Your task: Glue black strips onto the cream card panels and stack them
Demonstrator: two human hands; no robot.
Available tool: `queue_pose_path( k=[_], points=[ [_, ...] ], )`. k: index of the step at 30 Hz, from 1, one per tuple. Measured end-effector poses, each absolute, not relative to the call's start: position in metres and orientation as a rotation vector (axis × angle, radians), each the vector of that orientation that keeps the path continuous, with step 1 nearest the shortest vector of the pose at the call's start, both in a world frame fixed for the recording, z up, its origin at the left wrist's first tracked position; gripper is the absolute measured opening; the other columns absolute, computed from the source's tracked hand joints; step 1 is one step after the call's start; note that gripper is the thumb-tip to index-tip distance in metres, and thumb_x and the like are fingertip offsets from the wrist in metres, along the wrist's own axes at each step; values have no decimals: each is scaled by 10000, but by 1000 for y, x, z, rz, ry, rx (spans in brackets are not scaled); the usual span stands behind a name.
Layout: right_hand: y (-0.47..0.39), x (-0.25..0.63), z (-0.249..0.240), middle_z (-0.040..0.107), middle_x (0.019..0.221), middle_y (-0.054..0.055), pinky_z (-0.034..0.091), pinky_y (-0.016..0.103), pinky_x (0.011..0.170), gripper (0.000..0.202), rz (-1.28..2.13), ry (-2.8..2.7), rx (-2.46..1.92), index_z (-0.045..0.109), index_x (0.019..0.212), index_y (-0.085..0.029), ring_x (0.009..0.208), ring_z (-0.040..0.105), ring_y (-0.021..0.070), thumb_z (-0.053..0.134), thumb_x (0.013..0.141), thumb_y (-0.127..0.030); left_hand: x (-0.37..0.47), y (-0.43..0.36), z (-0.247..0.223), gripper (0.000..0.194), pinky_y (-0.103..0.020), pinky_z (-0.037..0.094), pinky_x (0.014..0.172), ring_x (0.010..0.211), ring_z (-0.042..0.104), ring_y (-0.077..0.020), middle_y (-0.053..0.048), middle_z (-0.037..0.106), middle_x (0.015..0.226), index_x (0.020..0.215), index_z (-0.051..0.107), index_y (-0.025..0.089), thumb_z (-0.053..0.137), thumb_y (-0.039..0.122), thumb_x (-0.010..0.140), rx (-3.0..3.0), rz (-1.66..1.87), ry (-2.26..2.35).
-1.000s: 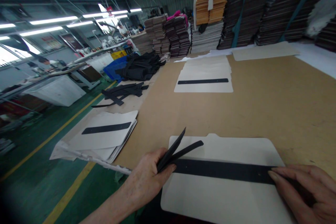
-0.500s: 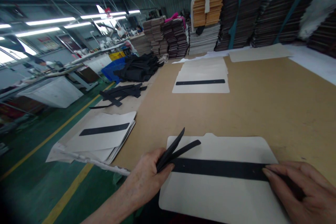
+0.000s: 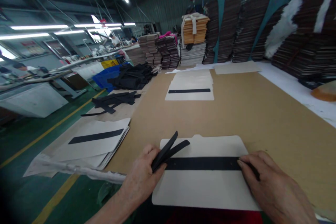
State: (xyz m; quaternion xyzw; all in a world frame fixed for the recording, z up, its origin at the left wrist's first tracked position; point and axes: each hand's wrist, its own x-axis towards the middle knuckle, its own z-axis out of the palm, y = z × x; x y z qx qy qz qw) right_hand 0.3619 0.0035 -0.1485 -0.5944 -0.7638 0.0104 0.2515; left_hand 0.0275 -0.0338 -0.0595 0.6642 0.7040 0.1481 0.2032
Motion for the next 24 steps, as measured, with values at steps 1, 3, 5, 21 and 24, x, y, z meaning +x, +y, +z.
queue_pose_path(
  k=[1,3,5,21,24],
  points=[
    [1,357,-141,644,968,57,555,379,723,289,16,-2114,-1620,629,946,-270,839,664,234,395,937,-440,28,-34,-60,145,-281,470,829,934,601,-177,-37,570,1066,913,592,218,549,137,800,1888,431,1924],
    [-3,349,-129,645,1011,53,575,361,682,276,-51,-2199,-1616,620,998,-248,827,675,218,371,951,-359,29,-36,-62,321,-256,468,887,982,607,-161,-21,569,1141,940,603,231,512,14,722,1956,352,1837],
    [-7,344,-121,643,1083,41,591,329,618,291,-192,-2306,-1581,606,1092,-245,808,688,199,379,914,-207,30,-38,-65,483,-251,466,927,1013,614,-160,-8,583,1173,987,617,247,461,-61,649,2048,163,1765],
    [-10,337,-113,685,1039,63,633,364,659,615,-583,-2626,-1321,623,1220,-236,843,683,238,497,657,-21,36,-29,-48,751,-421,587,814,911,702,-276,-115,486,1387,1423,415,287,467,29,719,2369,-398,1498],
    [-7,347,-116,715,1063,27,635,379,671,502,-669,-2602,-1082,651,1162,-253,875,692,250,507,699,-121,32,-28,-51,647,-470,599,776,909,710,-317,-104,459,1452,1416,425,318,443,93,810,2377,-478,1481]
  ],
)
